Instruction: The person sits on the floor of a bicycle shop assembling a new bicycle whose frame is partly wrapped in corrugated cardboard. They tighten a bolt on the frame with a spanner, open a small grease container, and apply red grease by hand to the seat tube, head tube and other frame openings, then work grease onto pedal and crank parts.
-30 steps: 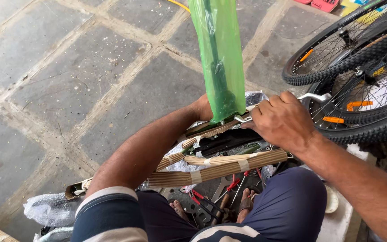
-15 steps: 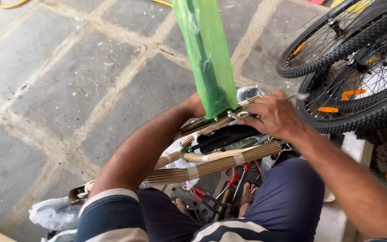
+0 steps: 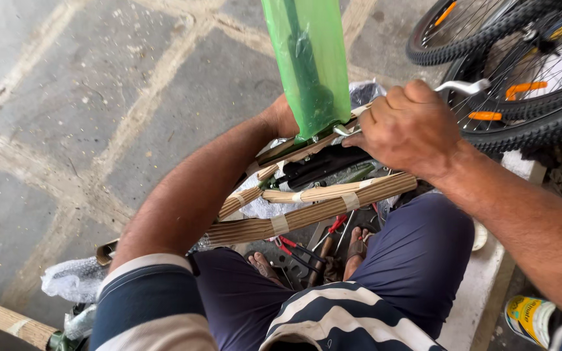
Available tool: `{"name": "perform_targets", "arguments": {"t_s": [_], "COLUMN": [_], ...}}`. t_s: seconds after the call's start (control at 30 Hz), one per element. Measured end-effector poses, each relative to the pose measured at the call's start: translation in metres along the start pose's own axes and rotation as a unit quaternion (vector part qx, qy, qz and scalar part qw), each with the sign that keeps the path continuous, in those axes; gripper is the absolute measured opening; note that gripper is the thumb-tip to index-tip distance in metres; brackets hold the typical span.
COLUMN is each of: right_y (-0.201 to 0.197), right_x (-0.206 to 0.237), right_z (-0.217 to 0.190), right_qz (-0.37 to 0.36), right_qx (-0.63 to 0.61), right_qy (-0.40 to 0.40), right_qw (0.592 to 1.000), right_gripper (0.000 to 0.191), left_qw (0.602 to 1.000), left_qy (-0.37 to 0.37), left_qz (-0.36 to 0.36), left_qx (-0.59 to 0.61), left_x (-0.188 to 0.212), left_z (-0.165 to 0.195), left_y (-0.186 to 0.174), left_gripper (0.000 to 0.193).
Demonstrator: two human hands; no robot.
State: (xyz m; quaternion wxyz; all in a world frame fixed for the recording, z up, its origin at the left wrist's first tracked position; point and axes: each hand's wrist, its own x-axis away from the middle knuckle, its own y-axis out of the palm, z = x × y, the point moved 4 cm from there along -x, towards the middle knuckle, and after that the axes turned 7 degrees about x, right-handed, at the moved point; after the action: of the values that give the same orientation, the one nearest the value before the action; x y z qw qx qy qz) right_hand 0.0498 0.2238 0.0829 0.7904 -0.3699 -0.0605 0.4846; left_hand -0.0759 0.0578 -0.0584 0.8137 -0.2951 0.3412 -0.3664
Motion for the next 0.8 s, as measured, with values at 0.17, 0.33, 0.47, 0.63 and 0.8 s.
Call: {"name": "perform_targets", "arguments": {"t_s": [0.17,0.33,0.47,0.63,0.8], "right_y": [0.053,0.037,-0.009,-0.025,-0.011], "right_x": [0.012,0.024,0.023,0.008,0.018], "right_z": [-0.007,-0.002,0.002,-0.010,-0.002], "right_qz": [0.018,0.004,0.037,-0.047,0.051], "right_qx": [-0.222,-0.284,-0.140,0.043,-0.059], "right_qy": [0.206,0.160,0.053,0.000,0.082], "right_qw": [0.953,0.946,0.988,0.998,0.994], "right_gripper": [0.072,0.067,0.051,0.038,0.064], "left_qw": [0.996,0.996,0.994,1.000,0.992], "left_qy": [-0.053,-0.054,-0.079,-0.024,-0.091], "left_qz": [0.018,0.016,0.003,0.004,0.005], "left_qx": [0.064,0.073,0.079,0.001,0.090], "left_x": [0.001,0.005,0.010,0.011,0.011], "left_z": [-0.011,0.010,0.024,0.031,0.018], "left_y": [0.000,-0.008,-0.005,-0.009,-0.004], "left_gripper": [0.031,0.033,0.034,0.030,0.032]}}
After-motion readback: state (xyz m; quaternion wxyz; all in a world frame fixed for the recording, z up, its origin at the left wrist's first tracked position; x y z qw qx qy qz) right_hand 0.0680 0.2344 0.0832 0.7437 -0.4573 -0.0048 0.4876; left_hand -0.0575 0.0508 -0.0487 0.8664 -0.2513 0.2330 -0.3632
